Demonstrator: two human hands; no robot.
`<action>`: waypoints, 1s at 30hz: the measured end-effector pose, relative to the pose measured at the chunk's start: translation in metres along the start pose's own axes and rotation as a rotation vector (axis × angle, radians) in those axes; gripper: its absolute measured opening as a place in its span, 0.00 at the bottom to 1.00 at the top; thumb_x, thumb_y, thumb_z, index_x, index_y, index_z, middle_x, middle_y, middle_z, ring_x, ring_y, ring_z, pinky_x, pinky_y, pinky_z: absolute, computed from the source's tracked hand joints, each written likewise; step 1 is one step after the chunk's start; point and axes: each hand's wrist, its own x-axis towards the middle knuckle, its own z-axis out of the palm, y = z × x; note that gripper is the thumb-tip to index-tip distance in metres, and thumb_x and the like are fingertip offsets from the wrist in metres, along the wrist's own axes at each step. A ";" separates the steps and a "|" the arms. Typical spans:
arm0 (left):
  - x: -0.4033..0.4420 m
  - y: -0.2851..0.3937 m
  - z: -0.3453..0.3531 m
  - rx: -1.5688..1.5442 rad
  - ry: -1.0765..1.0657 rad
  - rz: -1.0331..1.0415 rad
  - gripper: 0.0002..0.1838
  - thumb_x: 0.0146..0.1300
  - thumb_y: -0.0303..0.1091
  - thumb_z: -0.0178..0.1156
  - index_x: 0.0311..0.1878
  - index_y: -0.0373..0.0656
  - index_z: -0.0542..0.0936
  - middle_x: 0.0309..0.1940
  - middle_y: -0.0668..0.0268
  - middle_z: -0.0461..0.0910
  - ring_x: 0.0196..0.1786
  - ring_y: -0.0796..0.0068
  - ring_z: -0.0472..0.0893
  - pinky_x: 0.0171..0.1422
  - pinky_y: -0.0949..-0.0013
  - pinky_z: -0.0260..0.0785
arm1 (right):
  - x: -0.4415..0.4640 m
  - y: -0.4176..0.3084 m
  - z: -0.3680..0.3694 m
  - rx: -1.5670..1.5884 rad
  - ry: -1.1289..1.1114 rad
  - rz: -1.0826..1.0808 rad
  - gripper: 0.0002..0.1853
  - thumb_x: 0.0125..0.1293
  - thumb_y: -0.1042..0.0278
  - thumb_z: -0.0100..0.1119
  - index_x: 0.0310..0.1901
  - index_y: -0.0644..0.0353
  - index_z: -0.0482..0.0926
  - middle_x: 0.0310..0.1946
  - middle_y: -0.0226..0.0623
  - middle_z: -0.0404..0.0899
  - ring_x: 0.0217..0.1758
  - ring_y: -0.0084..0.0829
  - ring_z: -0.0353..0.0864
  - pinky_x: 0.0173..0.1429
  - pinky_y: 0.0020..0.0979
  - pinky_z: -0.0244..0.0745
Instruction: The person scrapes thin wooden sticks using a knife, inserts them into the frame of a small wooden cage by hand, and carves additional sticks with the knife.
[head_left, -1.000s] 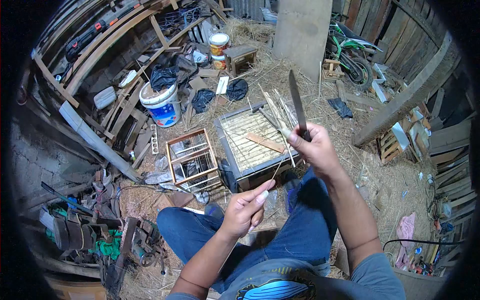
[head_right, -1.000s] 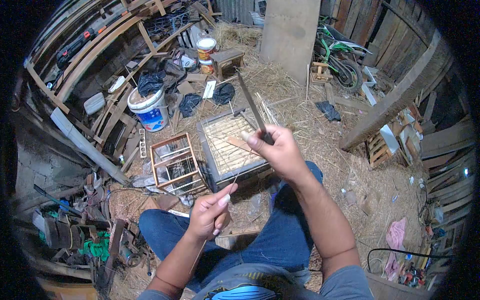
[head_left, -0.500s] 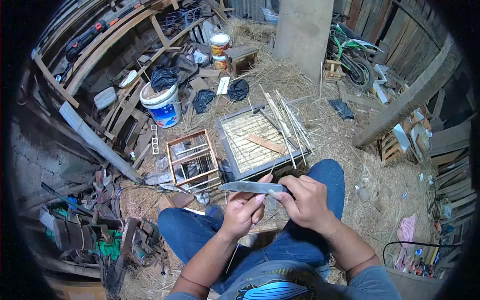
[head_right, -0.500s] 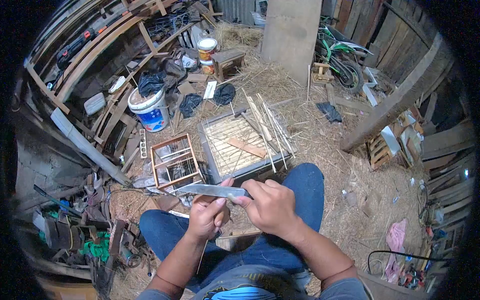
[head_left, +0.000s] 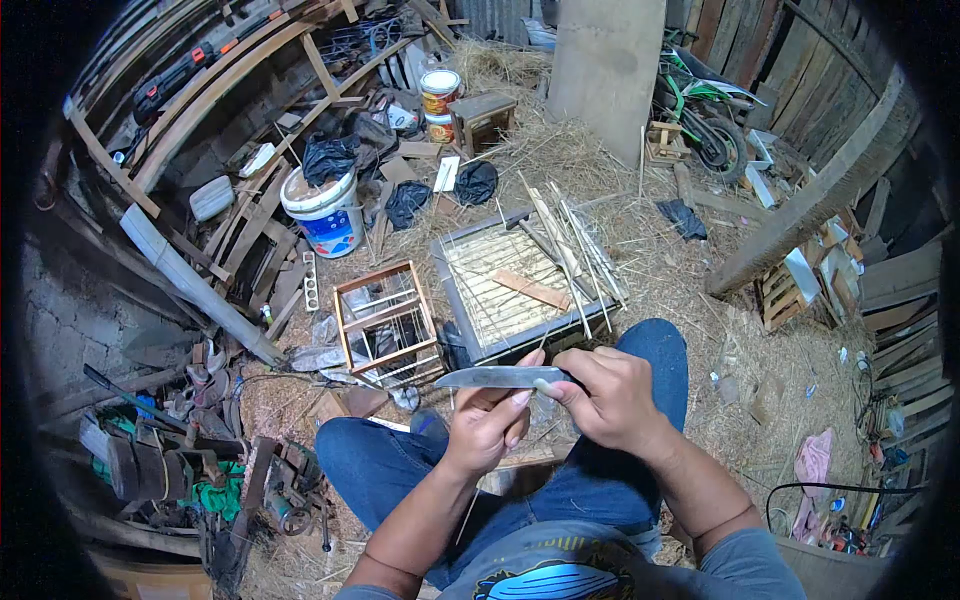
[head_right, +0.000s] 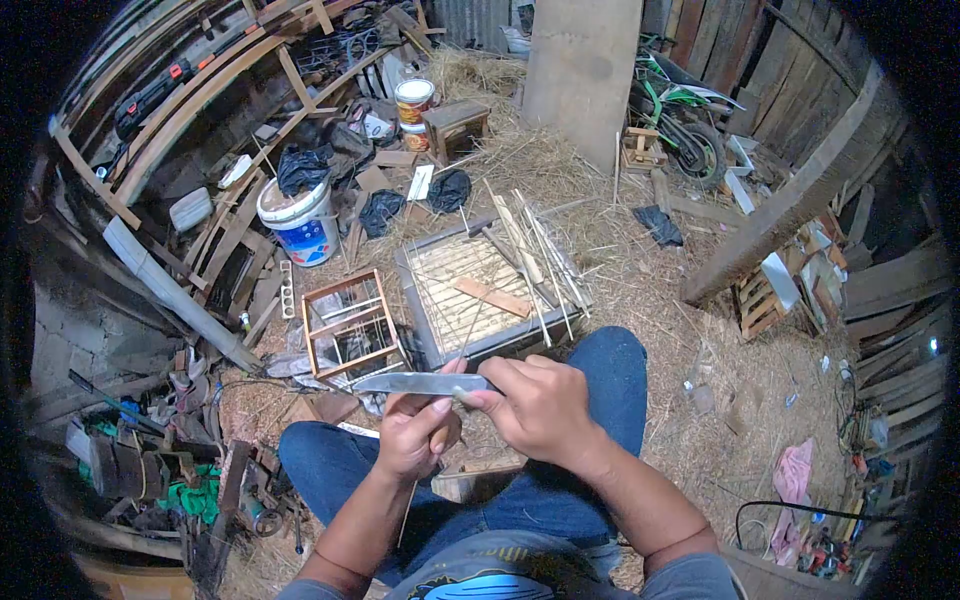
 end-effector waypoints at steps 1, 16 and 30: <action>0.000 0.000 0.000 -0.001 0.000 -0.001 0.21 0.73 0.23 0.54 0.68 0.33 0.73 0.61 0.59 0.80 0.20 0.87 0.68 0.23 0.80 0.61 | 0.000 0.001 0.001 0.032 -0.006 0.006 0.11 0.64 0.58 0.66 0.36 0.56 0.82 0.23 0.37 0.79 0.25 0.40 0.79 0.29 0.38 0.72; -0.003 -0.005 -0.014 0.175 0.076 -0.079 0.23 0.74 0.25 0.52 0.71 0.34 0.71 0.67 0.58 0.77 0.17 0.87 0.67 0.22 0.77 0.61 | 0.012 0.024 -0.008 -0.058 0.073 0.174 0.11 0.67 0.57 0.63 0.36 0.55 0.83 0.23 0.39 0.80 0.25 0.43 0.82 0.29 0.40 0.73; 0.005 0.003 -0.004 0.092 0.065 -0.092 0.25 0.76 0.28 0.49 0.74 0.33 0.66 0.16 0.70 0.72 0.10 0.85 0.60 0.18 0.75 0.56 | 0.006 0.015 0.008 0.012 -0.064 -0.018 0.09 0.63 0.59 0.66 0.36 0.55 0.82 0.24 0.38 0.80 0.26 0.42 0.81 0.30 0.40 0.72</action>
